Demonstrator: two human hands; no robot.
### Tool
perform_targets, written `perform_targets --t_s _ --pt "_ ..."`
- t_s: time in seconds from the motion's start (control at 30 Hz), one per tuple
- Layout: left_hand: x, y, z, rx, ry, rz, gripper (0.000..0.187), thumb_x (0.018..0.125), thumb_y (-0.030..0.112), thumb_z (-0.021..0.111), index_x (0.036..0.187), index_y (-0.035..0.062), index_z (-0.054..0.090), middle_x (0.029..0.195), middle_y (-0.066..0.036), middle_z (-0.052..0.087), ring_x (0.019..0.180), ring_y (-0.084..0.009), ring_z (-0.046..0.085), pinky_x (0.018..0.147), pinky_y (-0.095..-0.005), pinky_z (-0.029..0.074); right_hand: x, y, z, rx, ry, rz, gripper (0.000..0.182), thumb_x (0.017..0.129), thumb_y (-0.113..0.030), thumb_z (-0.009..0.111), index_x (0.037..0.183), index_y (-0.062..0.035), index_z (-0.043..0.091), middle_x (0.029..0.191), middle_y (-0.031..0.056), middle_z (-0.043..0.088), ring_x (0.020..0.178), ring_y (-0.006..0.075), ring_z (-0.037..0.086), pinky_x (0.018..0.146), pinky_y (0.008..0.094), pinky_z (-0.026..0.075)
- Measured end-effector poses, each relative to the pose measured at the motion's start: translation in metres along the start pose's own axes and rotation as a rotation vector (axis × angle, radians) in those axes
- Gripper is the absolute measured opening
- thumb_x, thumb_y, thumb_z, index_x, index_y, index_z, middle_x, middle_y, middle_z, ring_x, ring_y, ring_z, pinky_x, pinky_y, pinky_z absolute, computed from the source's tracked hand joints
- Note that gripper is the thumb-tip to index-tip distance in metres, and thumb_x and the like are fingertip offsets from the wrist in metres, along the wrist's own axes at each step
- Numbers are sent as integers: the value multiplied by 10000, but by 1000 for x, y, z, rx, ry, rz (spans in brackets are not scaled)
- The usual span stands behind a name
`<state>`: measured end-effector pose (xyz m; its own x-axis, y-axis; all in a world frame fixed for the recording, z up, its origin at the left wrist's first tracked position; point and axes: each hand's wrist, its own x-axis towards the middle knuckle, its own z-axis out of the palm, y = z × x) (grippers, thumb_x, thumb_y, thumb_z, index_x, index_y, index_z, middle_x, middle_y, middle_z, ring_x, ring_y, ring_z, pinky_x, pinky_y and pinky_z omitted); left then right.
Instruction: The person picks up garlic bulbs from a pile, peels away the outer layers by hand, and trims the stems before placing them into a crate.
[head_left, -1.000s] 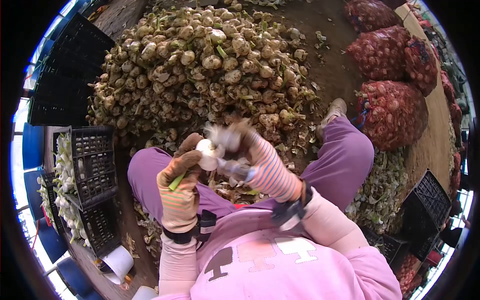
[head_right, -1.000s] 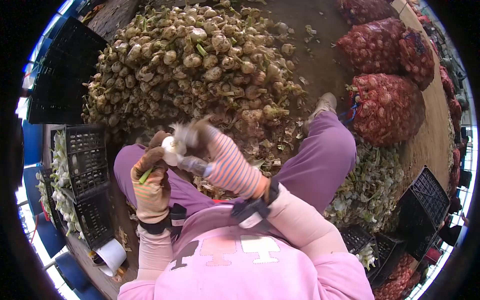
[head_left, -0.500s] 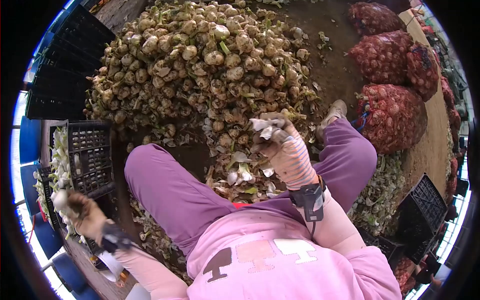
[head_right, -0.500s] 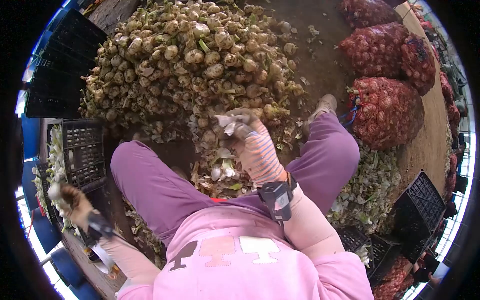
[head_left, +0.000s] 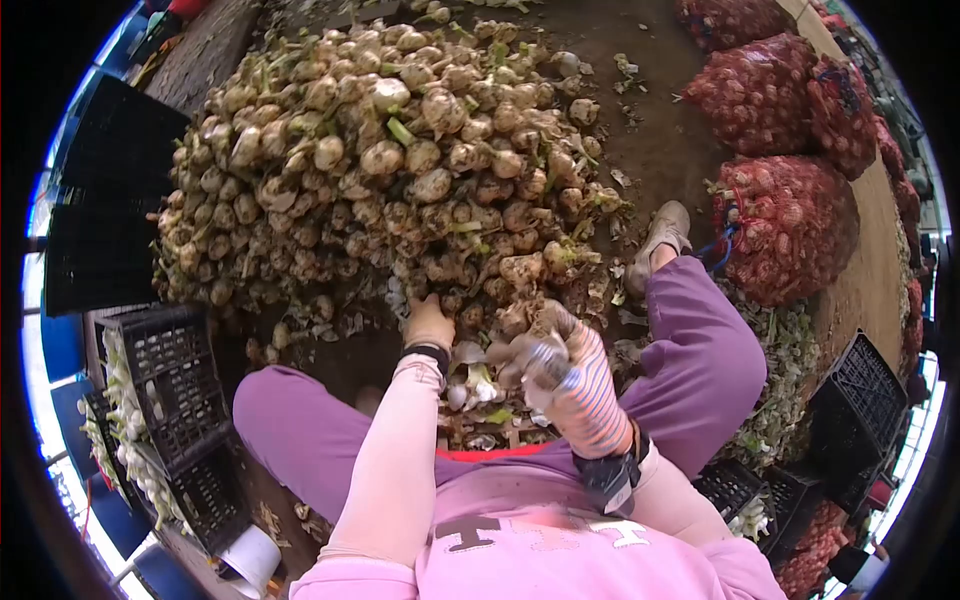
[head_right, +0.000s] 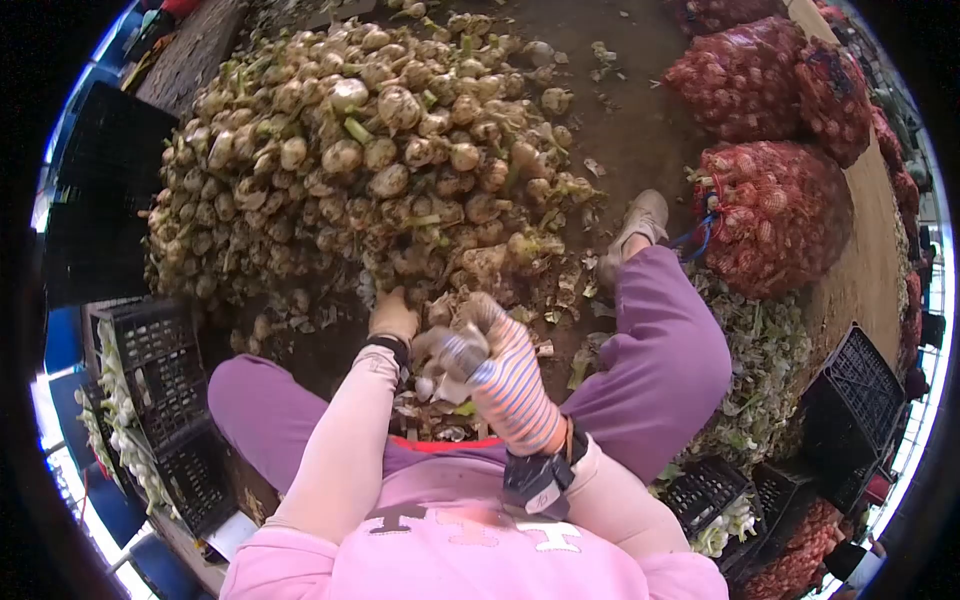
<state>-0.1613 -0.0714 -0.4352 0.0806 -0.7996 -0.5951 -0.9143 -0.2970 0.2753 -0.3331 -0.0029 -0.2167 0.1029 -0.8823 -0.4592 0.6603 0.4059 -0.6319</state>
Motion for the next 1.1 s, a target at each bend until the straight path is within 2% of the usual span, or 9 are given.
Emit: perform_targets --t_s 0.07,0.17,0.23,0.3,0.37,0.4,0.57,0.63,1.1 --pt "1 -6 11 -109 51 -18 516 732 137 650 1217 74 485 1313 -278 344 1066 -447 516 913 -438 452 -1 -3 4 -30 15 19 140 844 -17 552 956 -72 489 894 78 603 683 126 591 567 240 472" --pt "27 -48 38 -295 89 94 552 726 61 615 1251 41 445 1052 -225 564 988 -406 569 829 -409 491 6 0 13 -19 42 -63 190 855 -18 539 1036 -74 520 888 32 580 695 87 553 568 207 439" --pt "2 -33 -3 -1003 -184 85 427 782 -27 560 1182 85 458 834 -83 588 704 -179 567 588 -279 478 7 0 9 -83 38 -135 222 861 -20 540 1076 -77 541 871 4 573 693 57 530 554 187 413" --pt "-39 -6 -65 -1563 -335 93 418 796 -55 552 1165 116 455 861 -61 589 721 -162 575 576 -284 482 8 -2 5 -251 -41 15 239 881 -147 541 1101 -54 549 892 4 546 699 61 487 655 199 418" --pt "-59 -5 -96 -1653 -365 534 417 788 -101 538 1133 122 462 888 -47 580 761 -184 598 620 -322 529 10 1 6 -304 -23 16 283 873 -282 592 1021 -41 585 824 -10 543 702 46 464 655 201 405" --pt "-83 11 -116 -1541 -131 401 396 774 -127 537 1092 90 443 957 -55 543 772 -187 600 700 -358 556 14 7 2 -358 -61 -2 336 865 -347 601 994 -36 592 793 -10 545 703 43 465 652 202 402" --pt "-161 43 -142 -1220 -60 991 524 622 -66 614 1078 63 389 1010 -49 406 954 -150 465 980 -391 395 7 13 2 -443 -257 163 463 862 -510 567 824 -53 627 655 -29 538 591 39 447 540 208 382" --pt "-178 39 -149 -766 98 1064 558 598 35 673 1082 50 397 1000 -102 415 891 -194 475 856 -323 411 5 12 13 -434 -276 96 426 872 -492 566 805 -77 633 631 -49 531 512 27 428 456 214 356" --pt "-204 22 -147 -283 469 1002 620 531 8 804 1057 140 504 1035 -120 472 871 -253 554 695 -349 501 -13 4 10 -494 -389 224 332 931 -375 515 1052 -69 564 765 -38 521 660 44 475 561 213 402"
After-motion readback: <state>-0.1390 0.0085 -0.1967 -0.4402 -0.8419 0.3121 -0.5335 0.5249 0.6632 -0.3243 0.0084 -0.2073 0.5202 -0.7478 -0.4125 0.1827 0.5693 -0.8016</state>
